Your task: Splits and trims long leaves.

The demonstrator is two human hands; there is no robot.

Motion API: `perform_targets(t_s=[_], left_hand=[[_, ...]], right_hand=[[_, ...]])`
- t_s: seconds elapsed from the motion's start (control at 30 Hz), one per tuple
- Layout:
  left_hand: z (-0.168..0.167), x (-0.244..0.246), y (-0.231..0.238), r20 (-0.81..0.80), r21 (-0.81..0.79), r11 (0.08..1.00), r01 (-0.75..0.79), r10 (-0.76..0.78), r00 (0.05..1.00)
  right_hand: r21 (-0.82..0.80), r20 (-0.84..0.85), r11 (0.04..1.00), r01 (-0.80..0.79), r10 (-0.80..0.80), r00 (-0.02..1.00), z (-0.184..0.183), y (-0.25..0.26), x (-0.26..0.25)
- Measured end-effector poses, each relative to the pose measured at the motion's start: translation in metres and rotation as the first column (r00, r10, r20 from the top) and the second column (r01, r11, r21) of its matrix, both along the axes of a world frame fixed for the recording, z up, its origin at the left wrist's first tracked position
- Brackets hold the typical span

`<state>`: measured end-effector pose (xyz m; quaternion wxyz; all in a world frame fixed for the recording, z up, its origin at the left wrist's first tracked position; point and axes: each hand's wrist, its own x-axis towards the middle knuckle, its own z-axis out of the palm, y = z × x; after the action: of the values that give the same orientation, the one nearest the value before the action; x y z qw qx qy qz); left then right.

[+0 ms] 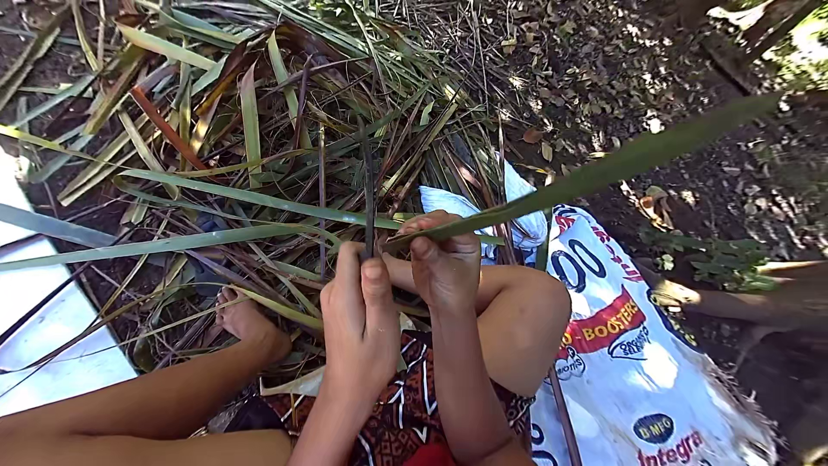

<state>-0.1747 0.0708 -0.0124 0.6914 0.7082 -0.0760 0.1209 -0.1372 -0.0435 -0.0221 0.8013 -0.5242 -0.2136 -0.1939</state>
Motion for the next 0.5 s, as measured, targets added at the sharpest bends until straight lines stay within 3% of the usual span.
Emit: perform_targets(t_s=[0.07, 0.17, 0.27, 0.37, 0.5], left_hand=[[0.007, -0.009, -0.005, -0.143, -0.111, 0.980, 0.167, -0.182, 0.973], [0.012, -0.016, -0.013, -0.220, -0.105, 0.966, 0.237, -0.255, 0.941], [0.011, -0.014, -0.015, -0.167, 0.118, 0.969, 0.217, -0.197, 0.966], [0.010, -0.012, -0.012, -0.024, 0.420, 0.901, 0.107, -0.107, 0.994], [0.013, -0.015, -0.006, 0.049, 0.570, 0.820, 0.051, -0.097, 0.994]], right_hand=[[-0.032, 0.046, 0.996, 0.088, -0.086, 0.995, 0.000, -0.002, -0.001], [-0.052, 0.081, 0.985, 0.165, -0.160, 0.984, 0.002, -0.009, -0.004], [-0.227, 0.081, 0.951, 0.211, -0.198, 0.977, 0.006, -0.028, -0.010], [-0.343, 0.133, 0.887, 0.310, -0.281, 0.950, 0.012, -0.037, -0.018], [-0.343, 0.220, 0.834, 0.432, -0.376, 0.900, 0.015, -0.039, -0.023]])
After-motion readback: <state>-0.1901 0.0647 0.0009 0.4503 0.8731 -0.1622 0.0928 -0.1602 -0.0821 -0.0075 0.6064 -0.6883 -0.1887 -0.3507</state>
